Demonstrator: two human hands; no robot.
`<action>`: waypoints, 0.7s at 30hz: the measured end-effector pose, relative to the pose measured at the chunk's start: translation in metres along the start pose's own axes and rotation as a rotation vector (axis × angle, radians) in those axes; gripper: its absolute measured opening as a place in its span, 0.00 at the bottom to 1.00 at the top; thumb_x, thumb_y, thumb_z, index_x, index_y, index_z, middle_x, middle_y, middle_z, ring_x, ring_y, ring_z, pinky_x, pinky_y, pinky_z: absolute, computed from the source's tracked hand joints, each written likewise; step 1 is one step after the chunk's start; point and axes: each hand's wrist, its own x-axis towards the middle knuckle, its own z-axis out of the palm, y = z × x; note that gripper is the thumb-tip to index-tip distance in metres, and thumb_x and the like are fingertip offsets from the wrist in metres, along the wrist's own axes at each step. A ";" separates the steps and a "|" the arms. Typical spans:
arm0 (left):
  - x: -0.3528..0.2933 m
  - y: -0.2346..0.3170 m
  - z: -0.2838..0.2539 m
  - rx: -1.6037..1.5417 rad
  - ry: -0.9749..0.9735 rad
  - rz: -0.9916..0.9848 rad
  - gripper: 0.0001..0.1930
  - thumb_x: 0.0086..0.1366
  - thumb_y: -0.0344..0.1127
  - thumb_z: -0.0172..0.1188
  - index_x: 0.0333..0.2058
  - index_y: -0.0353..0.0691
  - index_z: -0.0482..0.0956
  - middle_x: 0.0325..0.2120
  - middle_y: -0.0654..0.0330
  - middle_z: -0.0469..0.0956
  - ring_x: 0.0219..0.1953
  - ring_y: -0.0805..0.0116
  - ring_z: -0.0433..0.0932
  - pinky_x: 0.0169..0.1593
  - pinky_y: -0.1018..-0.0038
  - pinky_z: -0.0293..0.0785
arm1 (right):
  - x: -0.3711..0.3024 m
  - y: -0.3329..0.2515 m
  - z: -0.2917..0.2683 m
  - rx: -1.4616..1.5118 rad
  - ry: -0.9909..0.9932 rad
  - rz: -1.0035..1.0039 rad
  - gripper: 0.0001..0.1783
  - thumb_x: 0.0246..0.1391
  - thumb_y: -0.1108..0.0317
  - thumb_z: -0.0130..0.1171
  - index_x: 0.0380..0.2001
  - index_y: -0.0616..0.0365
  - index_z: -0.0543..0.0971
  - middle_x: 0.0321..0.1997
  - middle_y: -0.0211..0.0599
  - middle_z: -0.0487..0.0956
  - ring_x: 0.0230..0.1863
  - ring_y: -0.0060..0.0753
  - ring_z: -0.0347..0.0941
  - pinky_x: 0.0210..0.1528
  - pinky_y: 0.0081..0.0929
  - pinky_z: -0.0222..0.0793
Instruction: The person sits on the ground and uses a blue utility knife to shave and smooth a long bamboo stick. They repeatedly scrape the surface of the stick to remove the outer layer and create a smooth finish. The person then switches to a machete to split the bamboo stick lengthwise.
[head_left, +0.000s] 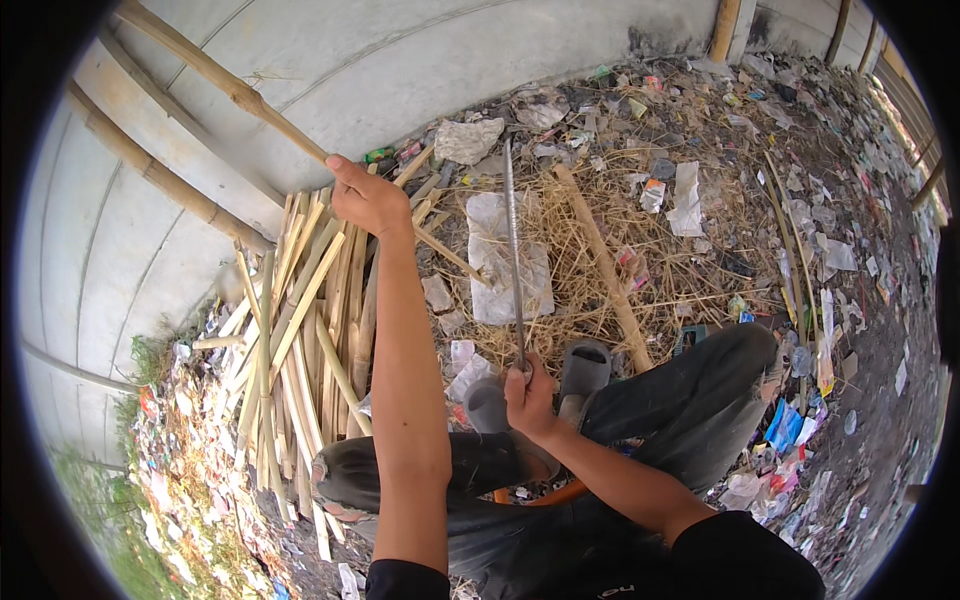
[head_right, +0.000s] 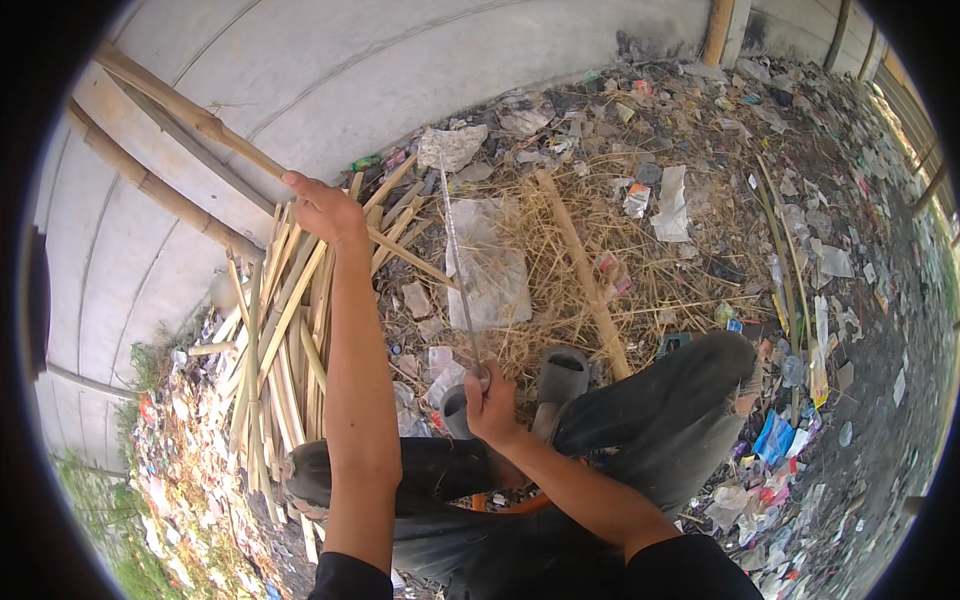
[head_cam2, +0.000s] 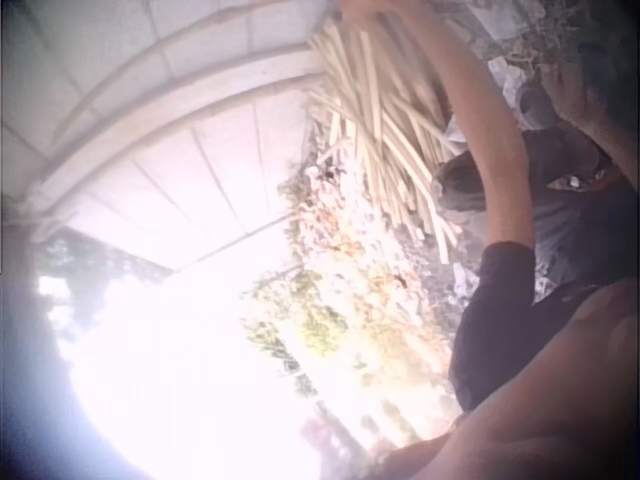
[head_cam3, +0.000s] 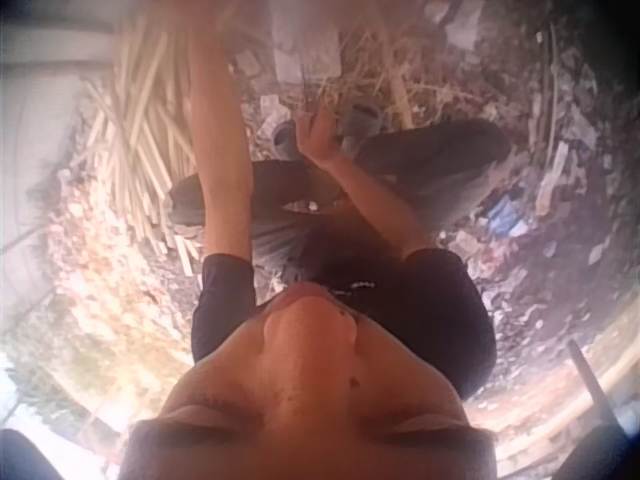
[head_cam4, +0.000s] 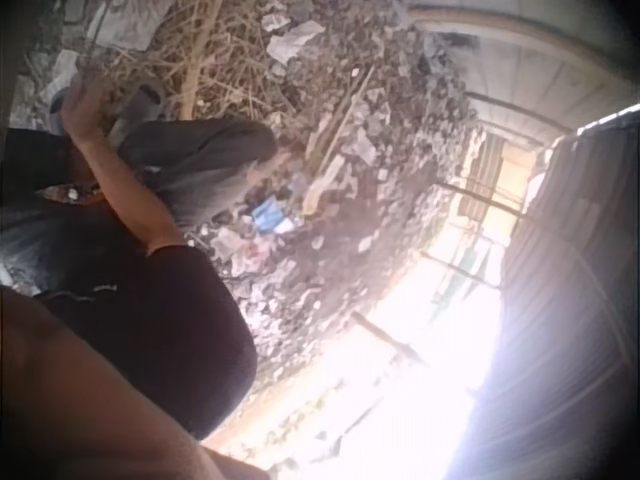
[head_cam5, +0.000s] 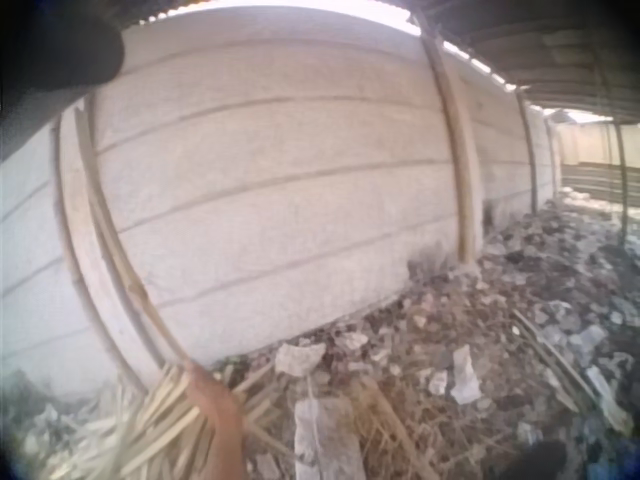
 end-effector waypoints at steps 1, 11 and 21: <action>-0.001 0.002 0.001 0.012 -0.005 0.001 0.42 0.78 0.70 0.36 0.14 0.39 0.56 0.13 0.63 0.56 0.20 0.68 0.55 0.26 0.64 0.55 | -0.009 0.016 -0.005 0.003 -0.042 0.325 0.24 0.72 0.46 0.57 0.35 0.58 0.72 0.16 0.25 0.66 0.15 0.19 0.65 0.16 0.28 0.61; 0.009 -0.011 -0.009 -0.021 0.000 -0.031 0.41 0.79 0.68 0.37 0.16 0.37 0.58 0.16 0.61 0.59 0.20 0.67 0.59 0.27 0.63 0.58 | 0.018 -0.019 0.011 0.069 -0.053 0.126 0.23 0.72 0.49 0.58 0.37 0.63 0.79 0.18 0.39 0.71 0.25 0.31 0.79 0.28 0.32 0.68; 0.006 0.000 -0.016 -0.471 -0.240 -0.223 0.35 0.77 0.70 0.42 0.20 0.46 0.54 0.17 0.70 0.52 0.18 0.77 0.50 0.21 0.75 0.46 | 0.031 -0.006 -0.013 0.091 -0.202 0.730 0.27 0.74 0.43 0.52 0.33 0.59 0.73 0.17 0.26 0.68 0.14 0.21 0.66 0.16 0.28 0.62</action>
